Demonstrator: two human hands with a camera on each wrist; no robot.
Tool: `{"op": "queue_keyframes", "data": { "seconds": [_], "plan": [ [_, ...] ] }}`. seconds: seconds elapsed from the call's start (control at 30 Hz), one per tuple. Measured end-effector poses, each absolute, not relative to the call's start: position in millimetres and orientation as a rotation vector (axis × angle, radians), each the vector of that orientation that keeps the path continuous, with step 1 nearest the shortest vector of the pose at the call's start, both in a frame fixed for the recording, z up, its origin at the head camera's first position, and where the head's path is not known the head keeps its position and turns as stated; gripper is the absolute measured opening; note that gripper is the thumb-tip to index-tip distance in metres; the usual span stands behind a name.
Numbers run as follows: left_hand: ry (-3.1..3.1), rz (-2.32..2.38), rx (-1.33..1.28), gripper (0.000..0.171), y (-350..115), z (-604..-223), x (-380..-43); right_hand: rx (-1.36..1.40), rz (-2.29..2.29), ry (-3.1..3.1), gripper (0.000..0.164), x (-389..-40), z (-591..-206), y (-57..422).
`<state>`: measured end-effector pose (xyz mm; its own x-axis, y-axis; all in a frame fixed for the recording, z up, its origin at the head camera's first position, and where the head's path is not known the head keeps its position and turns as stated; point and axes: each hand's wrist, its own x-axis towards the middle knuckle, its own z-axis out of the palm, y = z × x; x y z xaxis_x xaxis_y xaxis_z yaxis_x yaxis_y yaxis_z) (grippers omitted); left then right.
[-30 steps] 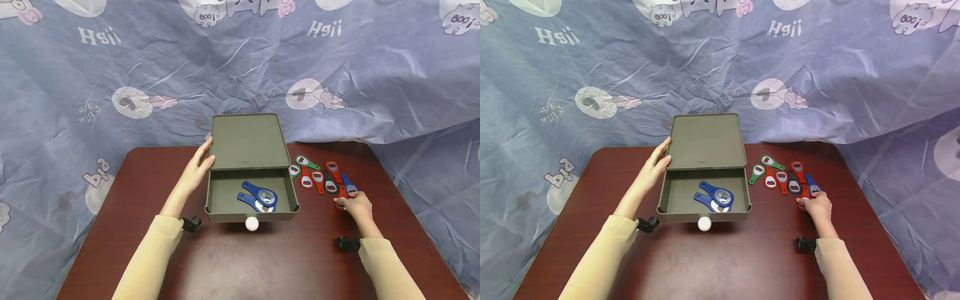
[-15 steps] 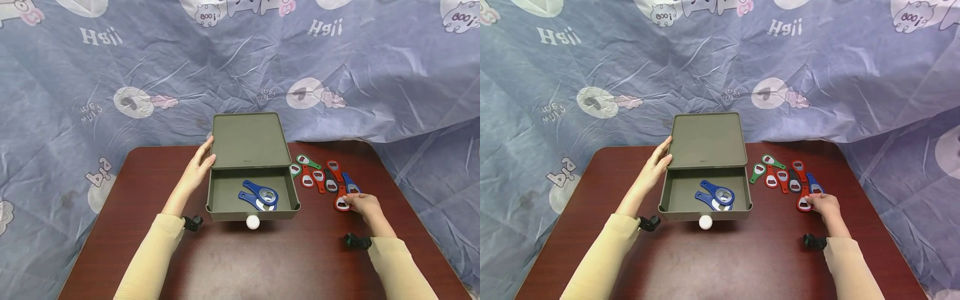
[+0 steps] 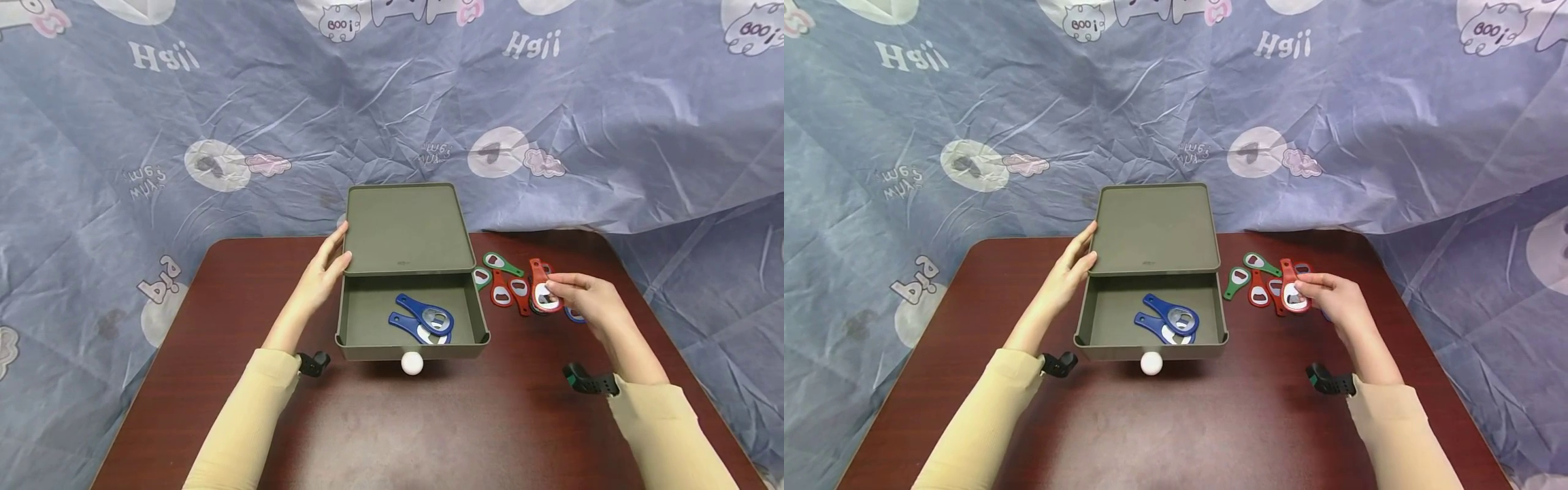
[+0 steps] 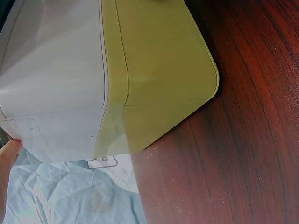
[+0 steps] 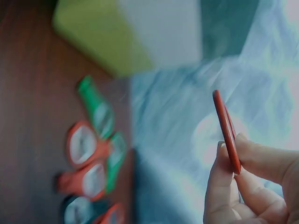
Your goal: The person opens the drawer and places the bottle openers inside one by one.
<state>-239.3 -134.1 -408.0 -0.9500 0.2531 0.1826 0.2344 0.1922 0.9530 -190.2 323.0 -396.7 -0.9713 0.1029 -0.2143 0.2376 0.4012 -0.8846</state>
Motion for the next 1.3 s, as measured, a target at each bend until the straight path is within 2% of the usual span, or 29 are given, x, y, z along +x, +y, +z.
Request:
{"op": "queue_keyframes", "data": {
  "seconds": [0.1, 0.27, 0.4, 0.57, 0.7, 0.93, 1.3],
  "plan": [
    [2.420, 1.914, 0.489, 0.057, -134.4, -407.6, -238.3, 0.202, -1.602, 2.564, 0.005, -186.4, -371.0, 302.4],
    [2.423, 1.913, 0.494, 0.056, -134.3, -406.7, -237.8, 0.031, -1.666, 2.535, 0.013, -180.4, -339.9, 267.5],
    [2.426, 1.909, 0.499, 0.057, -134.7, -407.0, -237.4, -0.077, -1.662, 2.523, 0.011, -175.4, -324.6, 241.6],
    [2.427, 1.911, 0.502, 0.057, -135.2, -407.8, -237.2, -0.146, -1.573, 2.491, 0.032, -171.7, -310.7, 210.8],
    [2.432, 1.911, 0.499, 0.057, -134.6, -408.1, -238.3, -0.242, -1.456, 2.500, 0.034, -170.6, -309.0, 190.7],
    [2.389, 1.940, 0.512, 0.056, -130.5, -407.2, -240.7, -0.440, -1.239, 2.557, 0.019, -170.7, -318.0, 165.6],
    [2.368, 1.966, 0.501, 0.057, -132.3, -408.2, -240.1, -0.548, -1.030, 2.583, 0.011, -170.5, -333.1, 140.3]
  ]
}}
